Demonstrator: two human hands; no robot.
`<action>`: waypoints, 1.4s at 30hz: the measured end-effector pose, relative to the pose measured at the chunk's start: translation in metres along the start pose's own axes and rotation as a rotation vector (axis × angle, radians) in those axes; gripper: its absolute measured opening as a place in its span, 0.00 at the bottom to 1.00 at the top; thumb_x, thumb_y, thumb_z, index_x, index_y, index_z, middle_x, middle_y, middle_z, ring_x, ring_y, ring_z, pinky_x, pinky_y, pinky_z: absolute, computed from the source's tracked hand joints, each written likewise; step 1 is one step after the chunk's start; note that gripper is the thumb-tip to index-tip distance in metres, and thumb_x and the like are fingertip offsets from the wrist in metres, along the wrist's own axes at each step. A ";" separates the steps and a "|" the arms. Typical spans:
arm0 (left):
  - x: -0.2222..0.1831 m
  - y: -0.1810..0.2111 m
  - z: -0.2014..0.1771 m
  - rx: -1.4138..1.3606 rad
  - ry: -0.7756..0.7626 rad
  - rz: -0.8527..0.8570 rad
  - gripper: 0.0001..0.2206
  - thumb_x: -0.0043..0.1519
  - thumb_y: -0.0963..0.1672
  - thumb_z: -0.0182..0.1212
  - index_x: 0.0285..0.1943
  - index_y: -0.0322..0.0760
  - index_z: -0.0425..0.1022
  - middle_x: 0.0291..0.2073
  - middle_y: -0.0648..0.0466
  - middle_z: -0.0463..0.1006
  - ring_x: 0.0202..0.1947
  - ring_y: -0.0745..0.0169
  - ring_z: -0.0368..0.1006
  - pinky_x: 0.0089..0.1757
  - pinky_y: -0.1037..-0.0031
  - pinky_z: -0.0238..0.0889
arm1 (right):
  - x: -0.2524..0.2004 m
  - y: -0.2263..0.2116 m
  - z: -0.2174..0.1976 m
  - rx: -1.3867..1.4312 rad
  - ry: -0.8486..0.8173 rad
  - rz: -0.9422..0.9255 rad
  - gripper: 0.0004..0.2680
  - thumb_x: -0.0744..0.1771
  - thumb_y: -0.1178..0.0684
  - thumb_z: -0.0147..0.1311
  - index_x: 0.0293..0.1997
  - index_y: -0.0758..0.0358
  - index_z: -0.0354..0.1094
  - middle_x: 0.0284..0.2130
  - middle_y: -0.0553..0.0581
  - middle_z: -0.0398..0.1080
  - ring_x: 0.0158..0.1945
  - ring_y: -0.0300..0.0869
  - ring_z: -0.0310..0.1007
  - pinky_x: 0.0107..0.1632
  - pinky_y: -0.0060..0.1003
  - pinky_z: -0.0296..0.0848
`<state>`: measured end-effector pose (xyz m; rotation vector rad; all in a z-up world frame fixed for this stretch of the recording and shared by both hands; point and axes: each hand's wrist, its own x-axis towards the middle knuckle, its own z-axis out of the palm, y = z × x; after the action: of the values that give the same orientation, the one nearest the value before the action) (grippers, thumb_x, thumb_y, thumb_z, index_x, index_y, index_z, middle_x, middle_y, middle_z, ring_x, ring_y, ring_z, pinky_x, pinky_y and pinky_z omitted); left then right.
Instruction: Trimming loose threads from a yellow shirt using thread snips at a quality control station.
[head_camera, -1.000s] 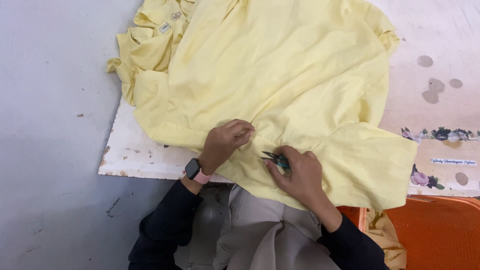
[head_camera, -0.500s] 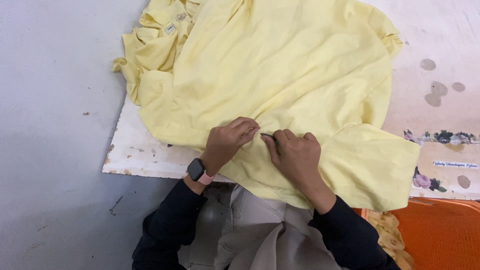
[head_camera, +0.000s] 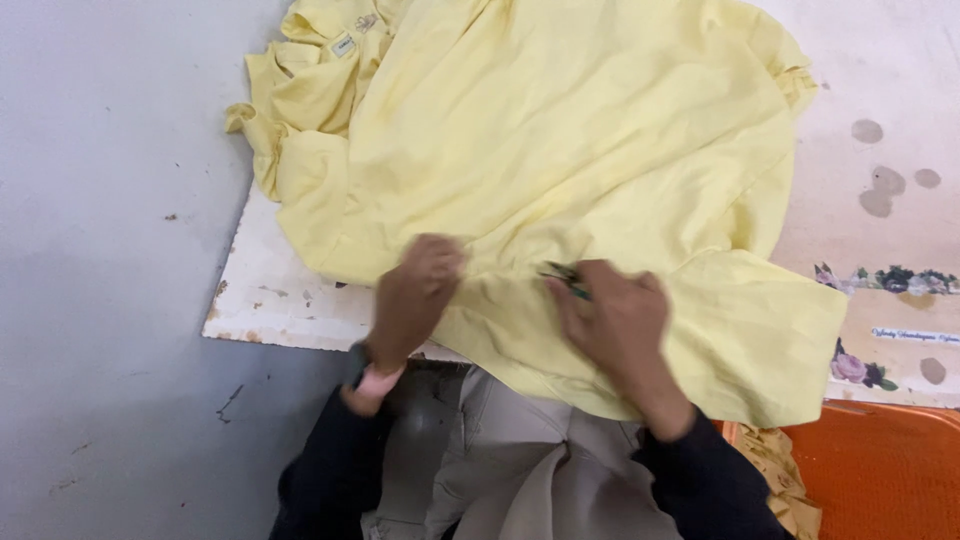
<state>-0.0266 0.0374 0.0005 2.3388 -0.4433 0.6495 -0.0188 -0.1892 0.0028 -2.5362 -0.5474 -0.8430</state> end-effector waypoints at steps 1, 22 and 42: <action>-0.013 -0.014 -0.007 -0.209 0.007 -0.288 0.07 0.54 0.42 0.49 0.28 0.29 0.62 0.24 0.44 0.63 0.22 0.39 0.66 0.25 0.62 0.61 | -0.001 0.005 -0.007 0.091 0.003 0.097 0.08 0.59 0.45 0.54 0.27 0.56 0.65 0.16 0.51 0.64 0.21 0.46 0.68 0.27 0.37 0.60; 0.014 0.118 0.034 -0.510 -0.311 -0.050 0.06 0.51 0.45 0.56 0.34 0.41 0.68 0.31 0.58 0.71 0.33 0.67 0.69 0.38 0.78 0.62 | -0.037 0.123 -0.132 0.267 -0.183 0.616 0.03 0.65 0.62 0.47 0.40 0.69 0.63 0.39 0.61 0.67 0.43 0.45 0.65 0.40 0.36 0.67; -0.009 0.155 0.165 0.027 -0.565 0.413 0.29 0.52 0.42 0.47 0.65 0.44 0.43 0.61 0.45 0.47 0.62 0.50 0.42 0.57 0.56 0.34 | 0.026 0.192 -0.058 0.699 0.006 0.490 0.05 0.58 0.59 0.52 0.31 0.56 0.68 0.26 0.47 0.65 0.22 0.33 0.59 0.30 0.25 0.59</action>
<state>-0.0518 -0.1854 -0.0347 2.4553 -1.1968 0.1538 0.0654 -0.3734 0.0128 -1.8899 -0.1509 -0.3823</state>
